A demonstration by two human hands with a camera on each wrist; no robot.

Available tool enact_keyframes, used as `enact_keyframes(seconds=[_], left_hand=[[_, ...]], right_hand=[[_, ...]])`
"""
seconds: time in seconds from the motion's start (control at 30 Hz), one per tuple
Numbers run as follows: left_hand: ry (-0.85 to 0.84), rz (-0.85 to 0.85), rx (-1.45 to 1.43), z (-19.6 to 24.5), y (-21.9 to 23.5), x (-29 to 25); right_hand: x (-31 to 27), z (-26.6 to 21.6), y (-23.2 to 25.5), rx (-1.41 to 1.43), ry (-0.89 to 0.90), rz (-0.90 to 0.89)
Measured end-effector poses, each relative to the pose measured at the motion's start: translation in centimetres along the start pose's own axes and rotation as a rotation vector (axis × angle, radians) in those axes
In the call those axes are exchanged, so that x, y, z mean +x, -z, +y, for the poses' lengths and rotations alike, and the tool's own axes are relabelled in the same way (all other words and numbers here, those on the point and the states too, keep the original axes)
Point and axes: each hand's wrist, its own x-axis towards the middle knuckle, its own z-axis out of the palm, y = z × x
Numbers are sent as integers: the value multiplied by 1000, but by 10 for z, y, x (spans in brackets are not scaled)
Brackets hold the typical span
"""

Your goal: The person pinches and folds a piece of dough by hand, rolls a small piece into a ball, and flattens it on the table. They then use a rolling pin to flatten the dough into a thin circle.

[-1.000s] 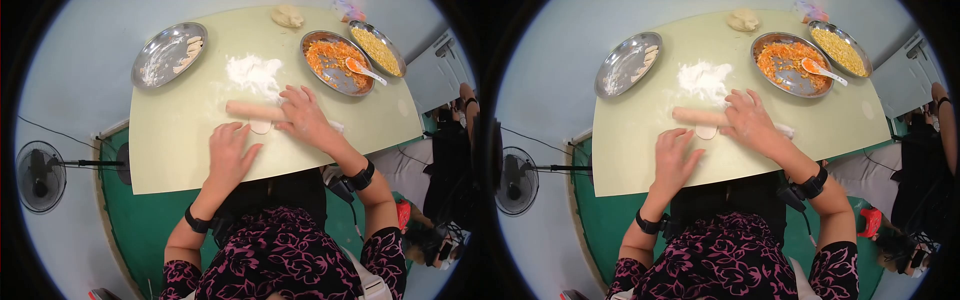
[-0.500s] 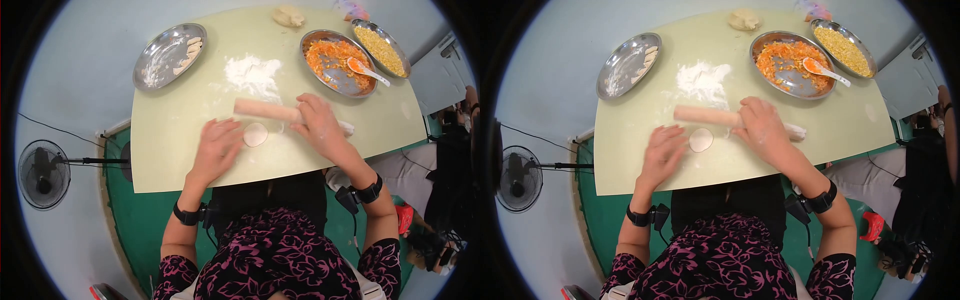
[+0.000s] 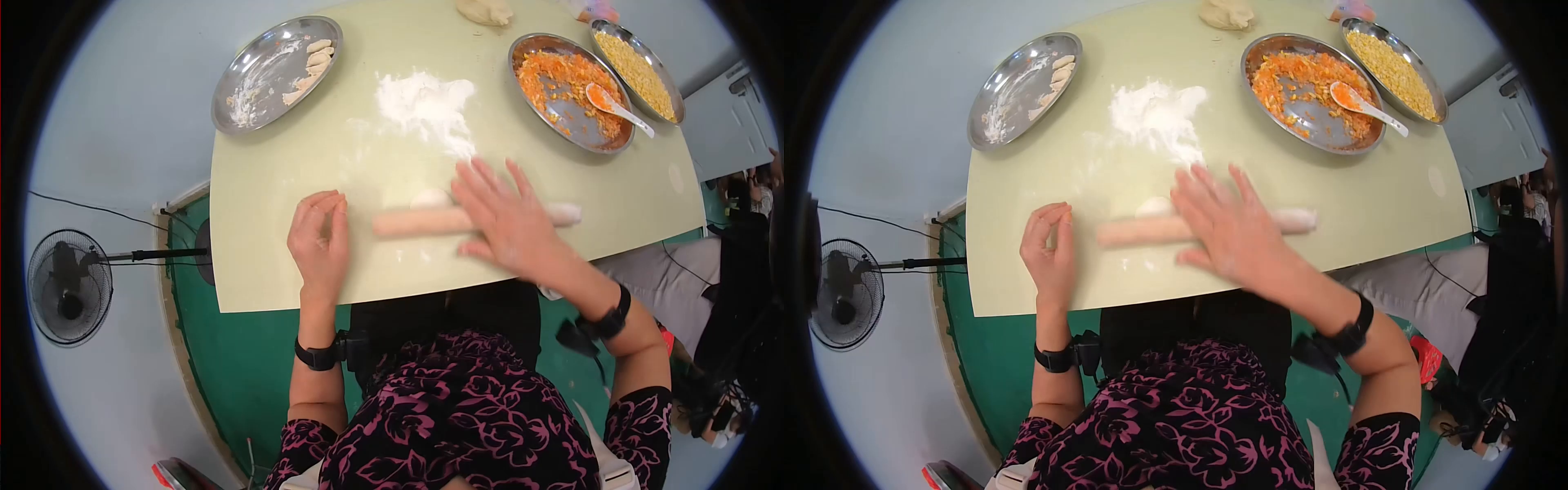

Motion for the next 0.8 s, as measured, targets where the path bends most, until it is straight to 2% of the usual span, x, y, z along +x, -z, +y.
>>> enact_keyframes(seconds=[0.07,0.17,0.23,0.27,0.37,0.4,0.47,0.5,0.6,0.63,0.73,0.8], left_hand=[[53,23,-53,5,0,5],[-108,29,40,1,1,-1],[-112,35,50,-3,6,-2],[-106,36,54,-3,7,-5],[45,117,-73,-1,4,0],[-20,124,-47,1,3,1],[-151,147,11,7,2,4],[-179,78,6,12,1,1],[-278,-174,23,32,-11,-14],[-331,-285,50,39,-18,-17],[-268,-392,174,61,-40,-18],[-285,-401,277,64,-51,-22]], right_hand=[[18,16,-4,-109,-63,69],[24,20,3,-45,-36,38],[3,4,9,35,39,3],[-6,-2,11,77,77,-23],[4,8,4,-27,65,24],[12,14,3,-9,59,128],[21,29,2,45,165,116],[24,33,3,73,223,109],[19,30,9,131,114,93],[17,31,8,111,98,150],[14,36,8,70,51,298],[11,40,18,66,19,352]])
